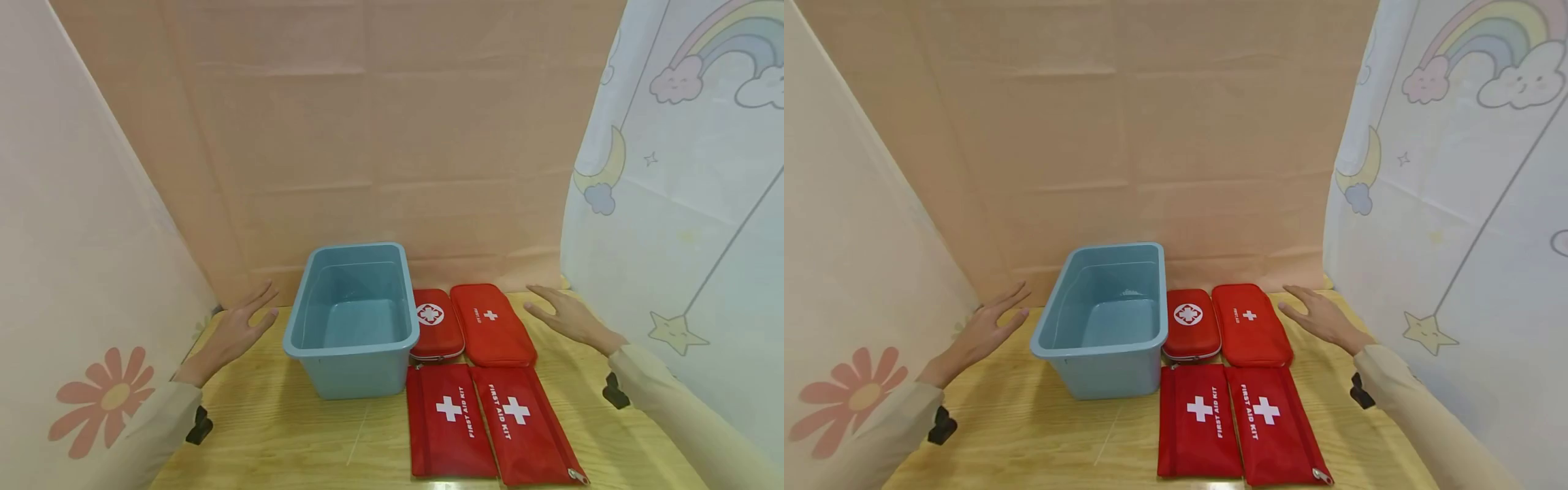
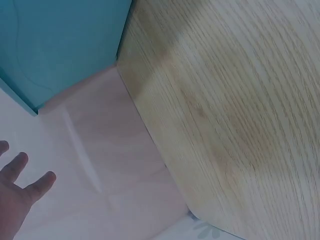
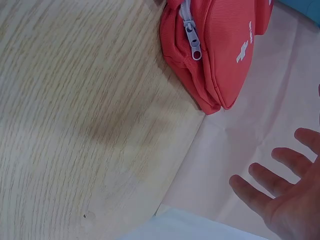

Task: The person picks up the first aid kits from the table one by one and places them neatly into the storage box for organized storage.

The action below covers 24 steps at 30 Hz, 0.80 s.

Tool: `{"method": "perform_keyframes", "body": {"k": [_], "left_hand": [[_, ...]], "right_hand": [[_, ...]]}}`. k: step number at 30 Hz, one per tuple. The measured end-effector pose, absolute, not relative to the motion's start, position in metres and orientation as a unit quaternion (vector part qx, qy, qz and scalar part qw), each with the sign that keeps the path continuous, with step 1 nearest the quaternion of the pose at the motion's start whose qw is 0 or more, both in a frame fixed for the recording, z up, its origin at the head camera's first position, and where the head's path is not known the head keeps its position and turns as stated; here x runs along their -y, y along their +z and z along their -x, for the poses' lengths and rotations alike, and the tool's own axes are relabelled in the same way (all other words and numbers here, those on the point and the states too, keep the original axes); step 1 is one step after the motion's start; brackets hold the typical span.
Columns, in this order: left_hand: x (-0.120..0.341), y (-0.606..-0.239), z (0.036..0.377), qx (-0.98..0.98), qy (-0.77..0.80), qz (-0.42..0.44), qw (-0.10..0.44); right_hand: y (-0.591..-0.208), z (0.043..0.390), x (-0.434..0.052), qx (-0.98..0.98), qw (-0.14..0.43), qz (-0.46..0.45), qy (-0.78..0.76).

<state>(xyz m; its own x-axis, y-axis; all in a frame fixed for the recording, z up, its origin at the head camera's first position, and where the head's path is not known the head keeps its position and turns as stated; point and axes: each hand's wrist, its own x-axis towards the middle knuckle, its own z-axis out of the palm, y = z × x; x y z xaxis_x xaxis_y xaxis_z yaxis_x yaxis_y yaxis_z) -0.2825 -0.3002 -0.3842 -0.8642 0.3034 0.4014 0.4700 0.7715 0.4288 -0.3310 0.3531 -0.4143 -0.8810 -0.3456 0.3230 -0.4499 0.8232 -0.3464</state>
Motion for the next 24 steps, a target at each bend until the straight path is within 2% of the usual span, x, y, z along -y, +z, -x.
{"method": "perform_keyframes", "body": {"k": [10, 24], "left_hand": [[0.297, -0.382, 0.284, 0.928, -0.259, 0.212, 0.163], [0.297, -0.382, 0.285, 0.923, -0.274, 0.220, 0.159]], "right_hand": [[-0.413, 0.330, -0.349, 0.951, 0.096, -0.203, 0.212], [-0.414, 0.333, -0.339, 0.951, 0.090, -0.204, 0.212]]}}
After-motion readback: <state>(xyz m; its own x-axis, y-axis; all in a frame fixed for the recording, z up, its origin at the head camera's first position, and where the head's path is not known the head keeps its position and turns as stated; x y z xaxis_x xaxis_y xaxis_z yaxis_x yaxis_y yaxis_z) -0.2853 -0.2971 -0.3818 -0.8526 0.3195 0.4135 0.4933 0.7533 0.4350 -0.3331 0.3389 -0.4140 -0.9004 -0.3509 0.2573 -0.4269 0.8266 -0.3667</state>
